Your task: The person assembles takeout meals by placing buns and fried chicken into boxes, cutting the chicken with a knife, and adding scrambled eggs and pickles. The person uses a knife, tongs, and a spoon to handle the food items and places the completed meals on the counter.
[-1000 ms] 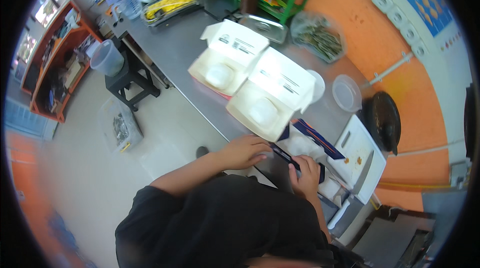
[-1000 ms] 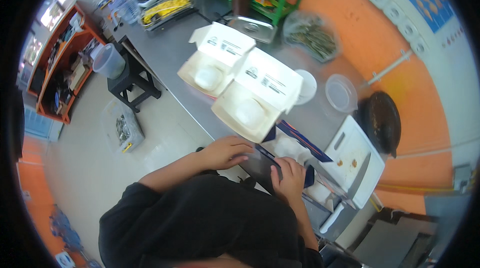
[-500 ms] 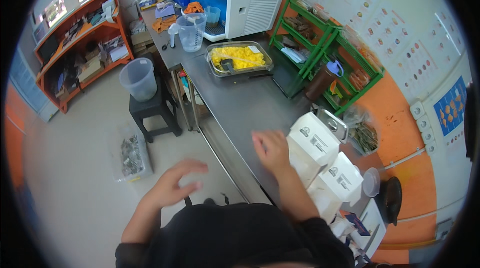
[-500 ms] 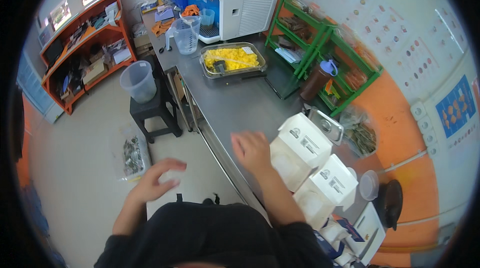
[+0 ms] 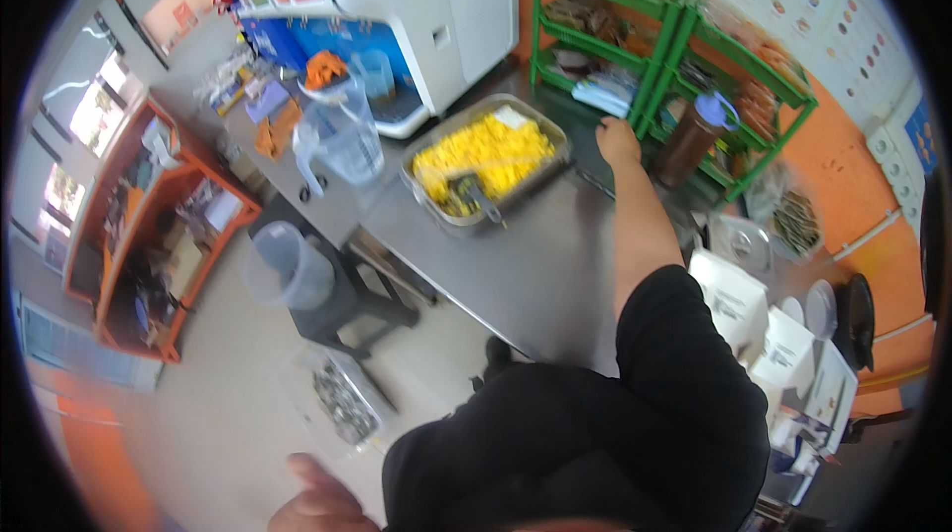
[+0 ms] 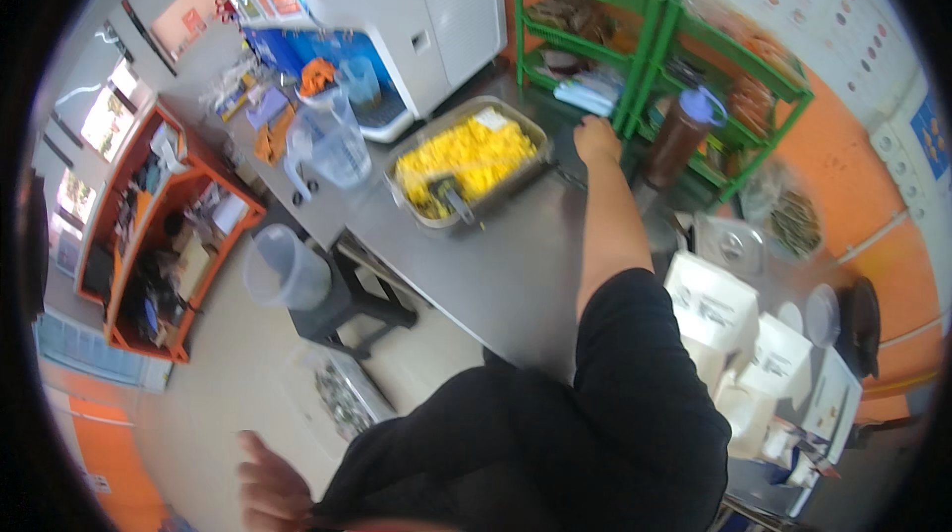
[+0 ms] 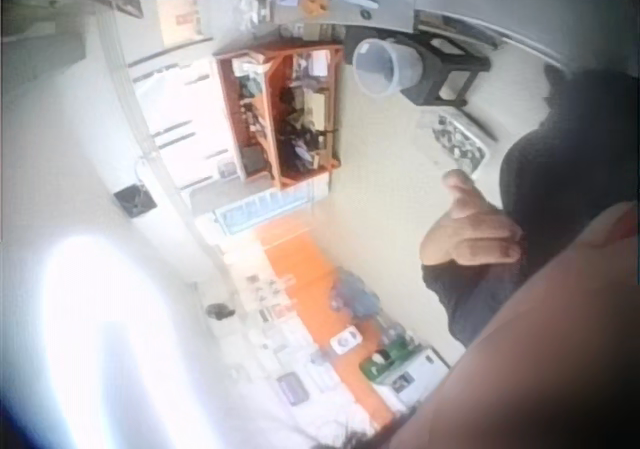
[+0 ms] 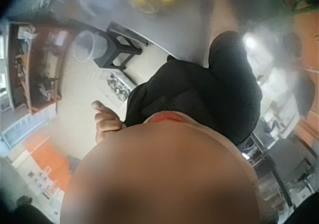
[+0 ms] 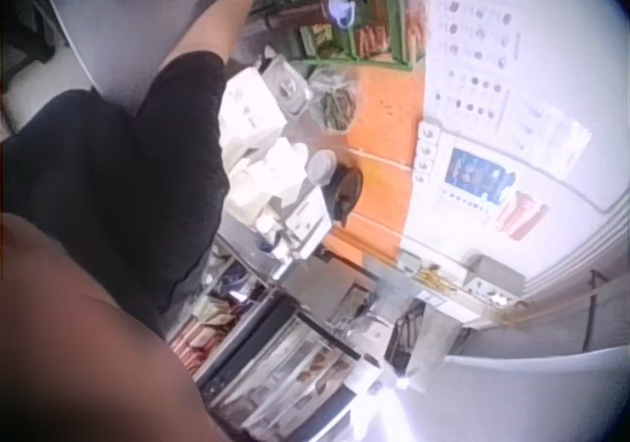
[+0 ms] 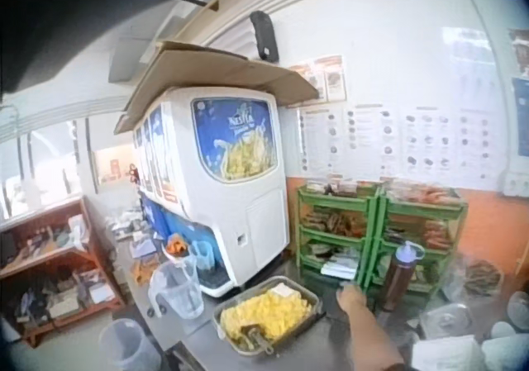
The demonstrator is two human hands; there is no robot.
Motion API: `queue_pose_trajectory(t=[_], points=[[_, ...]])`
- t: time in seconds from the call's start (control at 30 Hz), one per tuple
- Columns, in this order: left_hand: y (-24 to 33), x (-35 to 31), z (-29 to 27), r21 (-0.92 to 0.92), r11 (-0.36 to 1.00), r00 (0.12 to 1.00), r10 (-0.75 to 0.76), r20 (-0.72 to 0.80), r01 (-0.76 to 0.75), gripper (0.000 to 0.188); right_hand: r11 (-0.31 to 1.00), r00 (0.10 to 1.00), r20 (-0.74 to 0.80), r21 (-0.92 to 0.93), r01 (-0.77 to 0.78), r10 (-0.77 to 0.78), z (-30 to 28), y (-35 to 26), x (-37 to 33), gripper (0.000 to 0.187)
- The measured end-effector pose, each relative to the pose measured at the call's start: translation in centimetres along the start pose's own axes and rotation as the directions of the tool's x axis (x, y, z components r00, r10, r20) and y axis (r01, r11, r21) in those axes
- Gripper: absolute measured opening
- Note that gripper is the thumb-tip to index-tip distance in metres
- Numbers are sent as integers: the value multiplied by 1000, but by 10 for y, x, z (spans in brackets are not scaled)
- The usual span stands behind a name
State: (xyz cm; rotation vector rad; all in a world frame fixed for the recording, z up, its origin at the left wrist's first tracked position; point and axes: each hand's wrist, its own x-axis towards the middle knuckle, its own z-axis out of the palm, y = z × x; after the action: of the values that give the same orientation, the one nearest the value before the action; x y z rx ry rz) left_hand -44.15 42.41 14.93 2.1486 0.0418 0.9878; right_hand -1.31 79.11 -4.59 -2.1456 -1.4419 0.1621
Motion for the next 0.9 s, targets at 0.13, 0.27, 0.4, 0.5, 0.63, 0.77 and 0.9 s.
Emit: queue_pose_trajectory(t=[0.13, 0.27, 0.4, 0.5, 0.63, 0.77, 0.9], points=[[-70, 34, -44, -117, 992, 995, -34, 92, 45, 19, 901, 862, -367, -383, 203, -350, 22, 13, 31, 43], [-150, 60, -83, -474, 841, 950, -134, 283, 260, 17, 896, 800, -433, -344, 280, -416, 27, 19, 49, 28], [-210, 63, -120, -321, 843, 900, -425, 94, 431, 22, 889, 804, -423, -374, 264, -417, 15, 20, 53, 11], [-270, 74, -121, -111, 763, 765, -643, -38, 636, 12, 906, 604, -676, -326, 270, -423, 1, 10, 53, 9], [-332, 101, -120, -16, 855, 845, -508, 164, 518, 12, 871, 850, -238, -276, 406, -471, -11, -8, 48, 4], [-358, 105, -115, -58, 894, 865, -412, 286, 445, 12, 832, 807, -260, -342, 437, -530, -4, -17, 56, 8], [-366, 75, -131, -163, 826, 823, -476, 311, 540, 13, 973, 988, -78, 180, 148, -135, 2, -7, 94, 34]])
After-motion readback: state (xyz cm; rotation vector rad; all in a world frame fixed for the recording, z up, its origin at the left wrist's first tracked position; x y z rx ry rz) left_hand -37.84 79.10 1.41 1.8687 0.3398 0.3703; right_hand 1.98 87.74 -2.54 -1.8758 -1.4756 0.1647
